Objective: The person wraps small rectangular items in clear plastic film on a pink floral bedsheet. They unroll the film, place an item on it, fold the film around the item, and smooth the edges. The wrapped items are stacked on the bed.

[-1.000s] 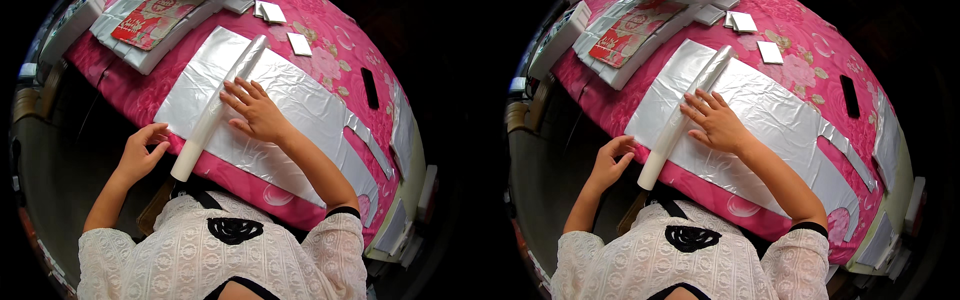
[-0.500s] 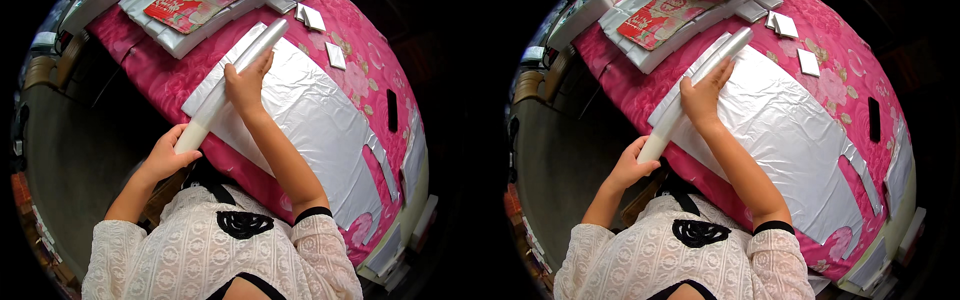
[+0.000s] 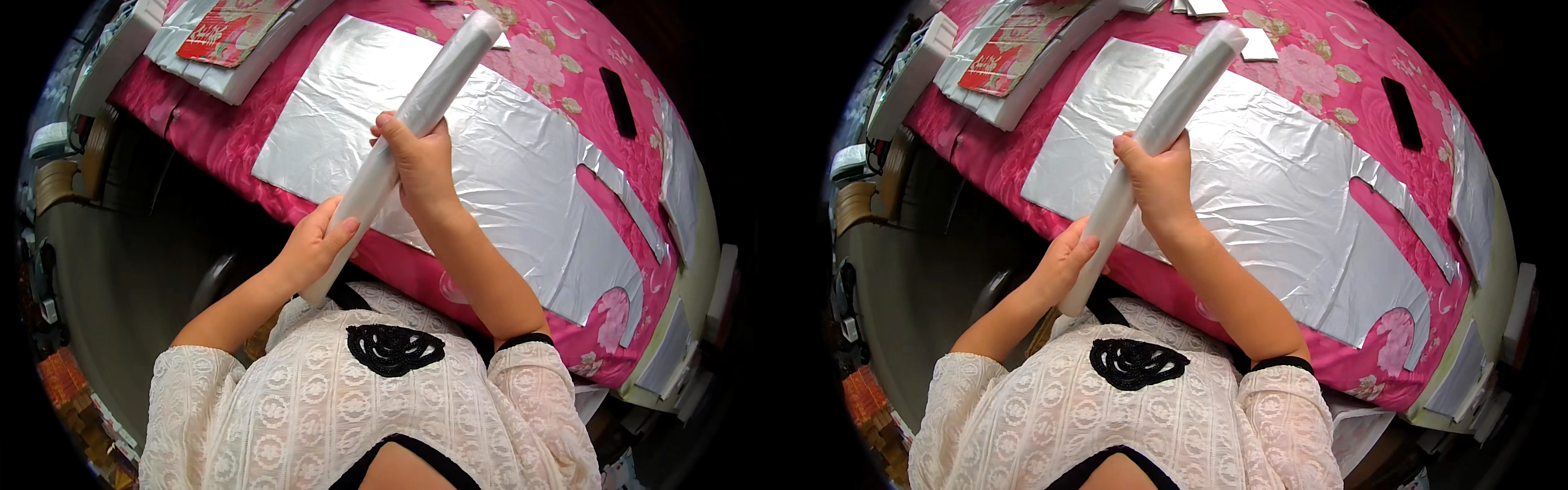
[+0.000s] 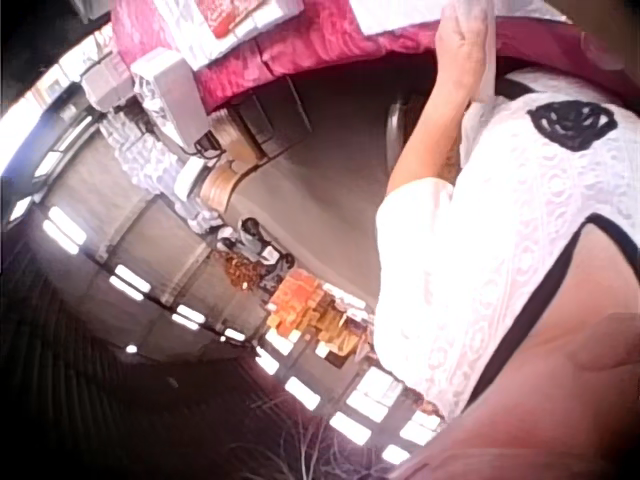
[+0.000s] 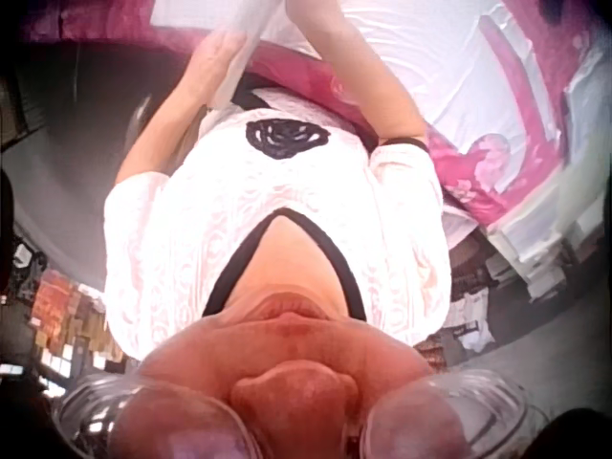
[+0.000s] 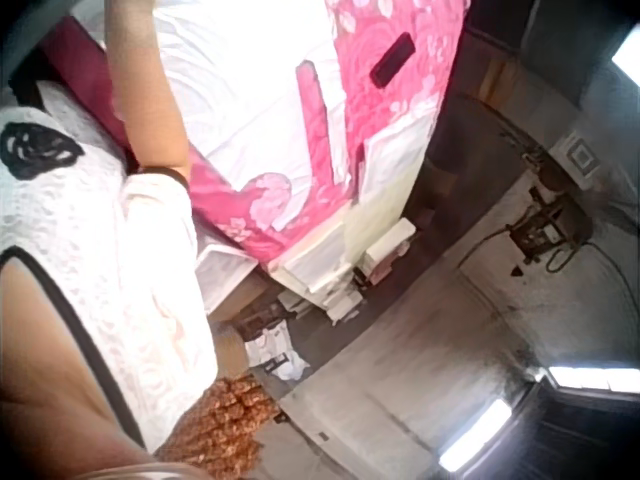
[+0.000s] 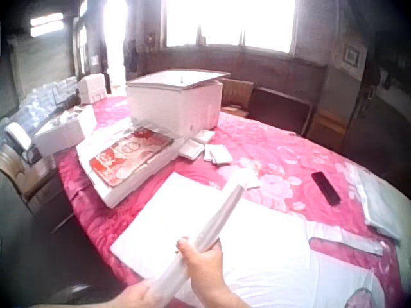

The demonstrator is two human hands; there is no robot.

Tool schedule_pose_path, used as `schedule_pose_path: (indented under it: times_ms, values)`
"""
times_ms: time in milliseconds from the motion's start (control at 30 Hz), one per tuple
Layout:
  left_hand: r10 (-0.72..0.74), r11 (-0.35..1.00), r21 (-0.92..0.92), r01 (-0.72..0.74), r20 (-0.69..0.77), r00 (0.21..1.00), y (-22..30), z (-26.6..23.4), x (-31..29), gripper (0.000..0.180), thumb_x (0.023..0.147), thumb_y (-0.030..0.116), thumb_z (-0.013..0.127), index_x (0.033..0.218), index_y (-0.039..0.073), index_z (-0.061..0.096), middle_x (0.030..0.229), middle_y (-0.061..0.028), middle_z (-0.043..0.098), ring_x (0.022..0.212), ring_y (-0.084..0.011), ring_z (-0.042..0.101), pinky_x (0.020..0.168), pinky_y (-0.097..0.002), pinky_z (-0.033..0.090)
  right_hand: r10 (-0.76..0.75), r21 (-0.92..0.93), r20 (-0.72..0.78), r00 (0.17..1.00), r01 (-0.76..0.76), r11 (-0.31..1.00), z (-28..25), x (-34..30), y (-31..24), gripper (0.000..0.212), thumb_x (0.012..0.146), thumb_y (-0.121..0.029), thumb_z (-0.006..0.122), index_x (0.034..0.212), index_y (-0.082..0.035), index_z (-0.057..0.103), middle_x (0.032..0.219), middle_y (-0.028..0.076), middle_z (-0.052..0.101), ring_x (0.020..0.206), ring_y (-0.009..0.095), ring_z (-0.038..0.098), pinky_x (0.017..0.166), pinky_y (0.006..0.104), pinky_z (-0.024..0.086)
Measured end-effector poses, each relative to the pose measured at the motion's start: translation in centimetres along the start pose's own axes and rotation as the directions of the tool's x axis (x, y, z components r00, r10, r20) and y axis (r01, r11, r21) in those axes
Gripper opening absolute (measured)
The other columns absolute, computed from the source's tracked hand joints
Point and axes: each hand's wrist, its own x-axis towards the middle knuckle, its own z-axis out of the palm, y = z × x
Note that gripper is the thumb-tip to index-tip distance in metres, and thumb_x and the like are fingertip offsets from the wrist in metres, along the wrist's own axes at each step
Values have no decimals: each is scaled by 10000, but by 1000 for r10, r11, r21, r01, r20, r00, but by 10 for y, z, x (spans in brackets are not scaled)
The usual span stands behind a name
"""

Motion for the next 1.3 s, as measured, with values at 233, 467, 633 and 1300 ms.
schedule_pose_path:
  times_ms: [233, 467, 633, 1300]
  values:
    - [-241, 912, -196, 361, 458, 856, -12, -7, -7, 655, 744, 561, 650, 1104, 35, 501, 759, -44, 534, 568, -118, 544, 525, -256, 467, 129, 109, -68, 989, -121, 987, -86, 21, -24, 537, 766, -137, 692, 1157, 37, 367, 982, 112, 550, 896, 183, 579, 792, 314, 483]
    - [-329, 840, -190, 509, 567, 755, -34, -20, -24, 713, 668, 497, 748, 1121, 3, 505, 716, -53, 542, 531, -122, 538, 510, -259, 455, -9, -186, -276, 961, -45, 981, -177, 28, -75, 400, 840, -245, 613, 1155, -20, 510, 989, 59, 608, 867, 129, 568, 707, 225, 440]
    - [-310, 844, -205, 495, 568, 763, -34, -18, -25, 724, 675, 449, 753, 1175, 3, 478, 721, -51, 542, 540, -120, 536, 520, -253, 451, 71, -440, -107, 992, -111, 891, -178, 19, -75, 282, 879, -247, 582, 1078, -48, 597, 948, 42, 640, 718, 60, 553, 563, 170, 402]
    - [-491, 787, -44, 616, 561, 666, -47, -60, -58, 729, 654, 433, 777, 1160, -7, 492, 826, -60, 598, 689, -115, 577, 620, -237, 481, -188, -783, -168, 968, -15, 621, -259, 58, -107, 200, 842, -189, 640, 887, 5, 654, 689, -5, 594, 588, 55, 510, 543, 196, 414]
